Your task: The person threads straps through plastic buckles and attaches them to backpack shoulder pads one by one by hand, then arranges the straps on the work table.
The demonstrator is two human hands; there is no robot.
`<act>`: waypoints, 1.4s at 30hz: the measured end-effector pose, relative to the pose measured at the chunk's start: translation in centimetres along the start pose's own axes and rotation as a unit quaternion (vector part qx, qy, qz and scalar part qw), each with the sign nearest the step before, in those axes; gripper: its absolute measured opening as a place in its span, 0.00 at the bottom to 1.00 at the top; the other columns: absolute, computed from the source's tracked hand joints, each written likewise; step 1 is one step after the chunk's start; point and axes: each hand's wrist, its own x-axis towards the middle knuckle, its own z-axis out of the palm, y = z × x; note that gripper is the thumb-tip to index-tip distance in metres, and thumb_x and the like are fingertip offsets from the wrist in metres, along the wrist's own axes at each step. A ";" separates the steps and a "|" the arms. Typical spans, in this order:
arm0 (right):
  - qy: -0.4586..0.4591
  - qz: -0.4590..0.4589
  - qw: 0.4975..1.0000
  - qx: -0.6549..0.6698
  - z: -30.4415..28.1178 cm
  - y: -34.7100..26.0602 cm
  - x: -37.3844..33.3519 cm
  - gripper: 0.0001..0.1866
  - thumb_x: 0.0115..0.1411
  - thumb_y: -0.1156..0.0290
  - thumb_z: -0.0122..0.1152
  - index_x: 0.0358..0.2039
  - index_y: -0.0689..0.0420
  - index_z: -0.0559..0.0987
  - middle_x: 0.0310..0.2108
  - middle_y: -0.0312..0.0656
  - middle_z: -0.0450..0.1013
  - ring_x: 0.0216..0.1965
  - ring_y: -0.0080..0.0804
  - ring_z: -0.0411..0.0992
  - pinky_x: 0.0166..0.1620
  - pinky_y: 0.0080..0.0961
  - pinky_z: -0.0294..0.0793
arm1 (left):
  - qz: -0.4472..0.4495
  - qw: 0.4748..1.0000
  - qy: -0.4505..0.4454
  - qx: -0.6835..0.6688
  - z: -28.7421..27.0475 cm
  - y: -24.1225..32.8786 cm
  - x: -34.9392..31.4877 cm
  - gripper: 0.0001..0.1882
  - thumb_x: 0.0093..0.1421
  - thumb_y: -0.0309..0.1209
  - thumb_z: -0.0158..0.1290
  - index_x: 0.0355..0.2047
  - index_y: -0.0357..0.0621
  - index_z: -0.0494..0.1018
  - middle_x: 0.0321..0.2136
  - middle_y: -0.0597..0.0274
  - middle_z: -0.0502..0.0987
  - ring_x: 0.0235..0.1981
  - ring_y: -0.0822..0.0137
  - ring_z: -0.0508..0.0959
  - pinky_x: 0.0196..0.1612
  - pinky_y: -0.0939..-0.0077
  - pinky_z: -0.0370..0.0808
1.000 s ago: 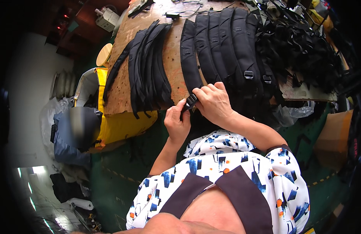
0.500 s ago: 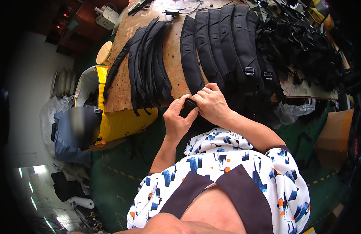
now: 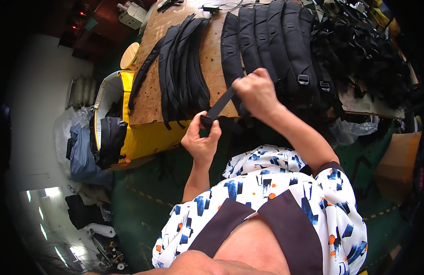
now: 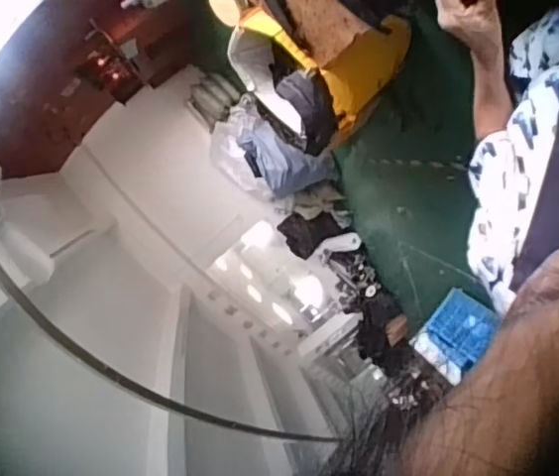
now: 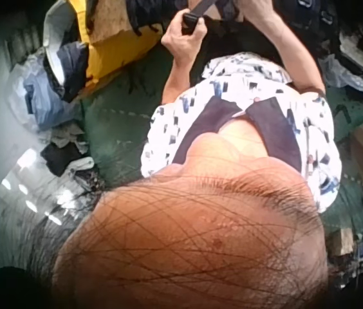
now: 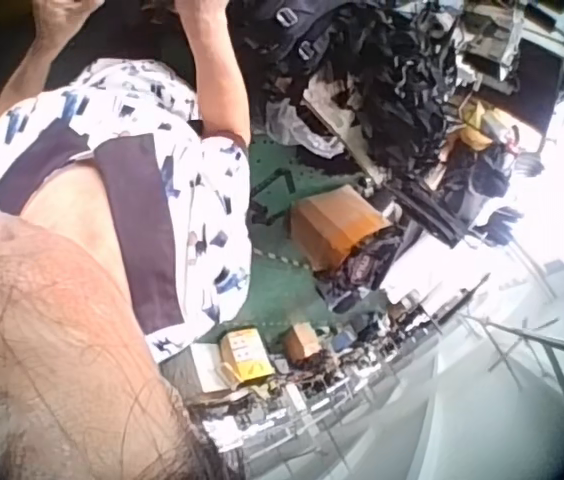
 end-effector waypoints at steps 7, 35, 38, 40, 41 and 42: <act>0.013 0.048 0.995 -0.083 -0.3 3.3 0.2 0.06 0.48 0.73 0.56 0.17 0.53 0.71 0.15 0.36 0.69 0.23 0.30 0.70 0.37 0.26 0.61 | -0.109 0.976 -0.026 -0.189 -1.8 -2.1 -1.0 0.15 0.51 0.22 0.56 0.40 0.29 0.71 0.28 0.62 0.75 0.27 0.76 0.75 0.34 0.85 0.74; -0.200 0.258 0.911 0.252 1.6 -2.0 -8.9 0.13 0.58 0.63 0.54 0.28 0.62 0.77 0.18 0.46 0.73 0.21 0.41 0.73 0.27 0.32 0.72 | -0.246 0.946 -0.011 -0.211 -8.8 -4.6 -2.1 0.19 0.45 0.16 0.59 0.40 0.37 0.70 0.26 0.62 0.72 0.26 0.75 0.73 0.31 0.83 0.76; -0.219 0.330 0.883 0.253 3.1 -1.4 -8.6 0.16 0.56 0.62 0.56 0.26 0.65 0.75 0.20 0.49 0.73 0.23 0.38 0.74 0.28 0.32 0.71 | -0.367 0.854 -0.120 -0.348 -4.3 -5.7 -4.7 0.16 0.50 0.21 0.58 0.40 0.37 0.70 0.27 0.62 0.74 0.25 0.72 0.76 0.30 0.82 0.76; -0.203 0.352 0.868 0.286 5.4 -1.0 -9.6 0.15 0.56 0.62 0.57 0.26 0.64 0.75 0.18 0.47 0.72 0.21 0.34 0.73 0.26 0.29 0.70 | -0.413 0.809 -0.160 -0.386 -1.4 -6.5 -6.0 0.17 0.50 0.24 0.59 0.41 0.38 0.70 0.27 0.63 0.75 0.25 0.72 0.78 0.28 0.84 0.75; -0.192 0.369 0.851 0.322 5.8 -1.0 -9.6 0.15 0.56 0.62 0.57 0.26 0.63 0.74 0.17 0.44 0.71 0.19 0.30 0.71 0.23 0.26 0.68 | -0.425 0.797 -0.177 -0.390 -0.4 -6.6 -6.4 0.18 0.50 0.26 0.59 0.42 0.38 0.70 0.28 0.63 0.75 0.26 0.72 0.78 0.29 0.84 0.76; -0.193 0.369 0.851 0.322 5.8 -0.9 -9.6 0.15 0.56 0.62 0.57 0.26 0.63 0.74 0.17 0.44 0.71 0.19 0.30 0.71 0.23 0.26 0.68 | -0.437 0.785 -0.194 -0.395 0.4 -6.6 -6.6 0.19 0.50 0.27 0.59 0.43 0.38 0.70 0.28 0.63 0.76 0.27 0.72 0.78 0.29 0.84 0.76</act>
